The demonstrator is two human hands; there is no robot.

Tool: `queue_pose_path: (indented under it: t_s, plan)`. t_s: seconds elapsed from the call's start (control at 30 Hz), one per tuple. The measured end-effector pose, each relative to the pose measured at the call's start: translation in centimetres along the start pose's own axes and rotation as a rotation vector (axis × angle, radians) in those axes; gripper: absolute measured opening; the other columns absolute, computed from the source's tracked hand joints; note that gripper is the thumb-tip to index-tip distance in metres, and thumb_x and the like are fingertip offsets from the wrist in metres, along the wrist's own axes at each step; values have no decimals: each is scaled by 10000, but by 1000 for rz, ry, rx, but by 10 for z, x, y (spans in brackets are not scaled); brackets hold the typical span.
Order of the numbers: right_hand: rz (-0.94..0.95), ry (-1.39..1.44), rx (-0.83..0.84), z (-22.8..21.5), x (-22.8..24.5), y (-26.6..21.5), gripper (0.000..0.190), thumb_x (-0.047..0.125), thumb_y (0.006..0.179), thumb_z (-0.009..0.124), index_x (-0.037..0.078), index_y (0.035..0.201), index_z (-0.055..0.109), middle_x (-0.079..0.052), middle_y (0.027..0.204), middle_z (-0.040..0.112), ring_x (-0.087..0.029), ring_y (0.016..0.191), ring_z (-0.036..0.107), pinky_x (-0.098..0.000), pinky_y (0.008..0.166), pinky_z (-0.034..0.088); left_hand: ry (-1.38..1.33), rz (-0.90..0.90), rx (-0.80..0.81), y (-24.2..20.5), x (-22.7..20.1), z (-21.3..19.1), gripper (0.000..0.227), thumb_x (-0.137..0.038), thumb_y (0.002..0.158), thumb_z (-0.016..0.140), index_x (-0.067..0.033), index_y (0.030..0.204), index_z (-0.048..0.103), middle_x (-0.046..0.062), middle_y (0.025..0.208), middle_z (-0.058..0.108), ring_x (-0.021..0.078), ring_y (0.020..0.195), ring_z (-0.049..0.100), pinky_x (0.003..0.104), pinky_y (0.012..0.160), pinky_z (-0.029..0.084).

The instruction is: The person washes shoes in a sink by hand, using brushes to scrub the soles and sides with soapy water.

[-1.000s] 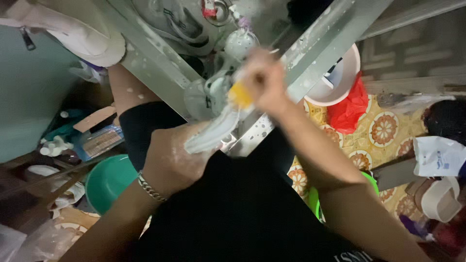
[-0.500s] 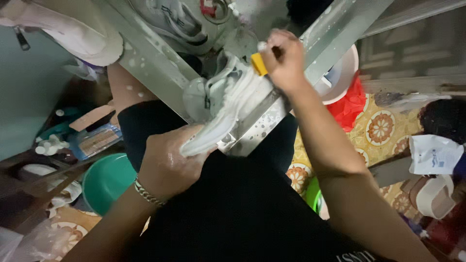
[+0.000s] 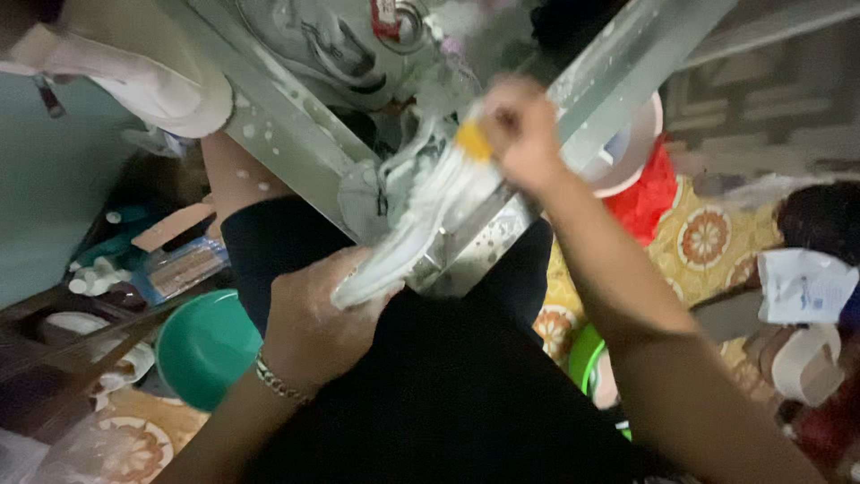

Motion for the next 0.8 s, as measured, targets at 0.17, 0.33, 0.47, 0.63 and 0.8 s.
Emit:
queue_pose_path:
  t_s: [0.17,0.33,0.47,0.63,0.8]
  plan:
    - [-39,44,6,19,85,44,283,79,1186,576,167,918,547,1,782,435,-219,733,538,-432,749,508,-54,-36,0,7,-9,-4,475,-336,981,981,-66,1365,906,120,1272,960,305,1096,931,438,915,701]
    - [161,-68,-97,-2,-12,-11,240,-46,1106,648,118,937,599,-42,830,555,-243,790,577,-446,765,469,-18,-13,-16,3,-6,-2,497,-334,989,1016,-49,1376,890,121,1290,953,306,1096,926,441,901,689]
    - [115,174,-60,23,116,33,460,261,1283,576,98,876,437,-72,820,417,-307,744,411,-512,785,338,-1,-2,-44,-7,-6,8,531,-338,1016,988,-45,1442,869,151,1338,940,321,1145,920,445,975,710]
    - [120,-12,-217,13,39,-1,326,-80,1056,635,141,831,554,-21,755,476,-217,732,503,-426,746,397,-32,33,-42,-14,-6,20,553,-236,1003,1017,-49,1493,846,161,1415,928,306,1224,918,432,1076,716]
    - [183,91,-149,23,86,12,418,259,1247,658,129,868,535,-43,807,504,-274,774,489,-482,871,405,-19,101,-13,-19,-9,30,529,-194,1080,865,-61,1588,793,195,1442,918,353,1149,920,463,1031,710]
Point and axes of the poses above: each hand's wrist, its own y-axis towards the middle knuckle, its own z-axis out of the palm, x = y × z, the point moved 2 cm from there along y, towards the middle knuckle
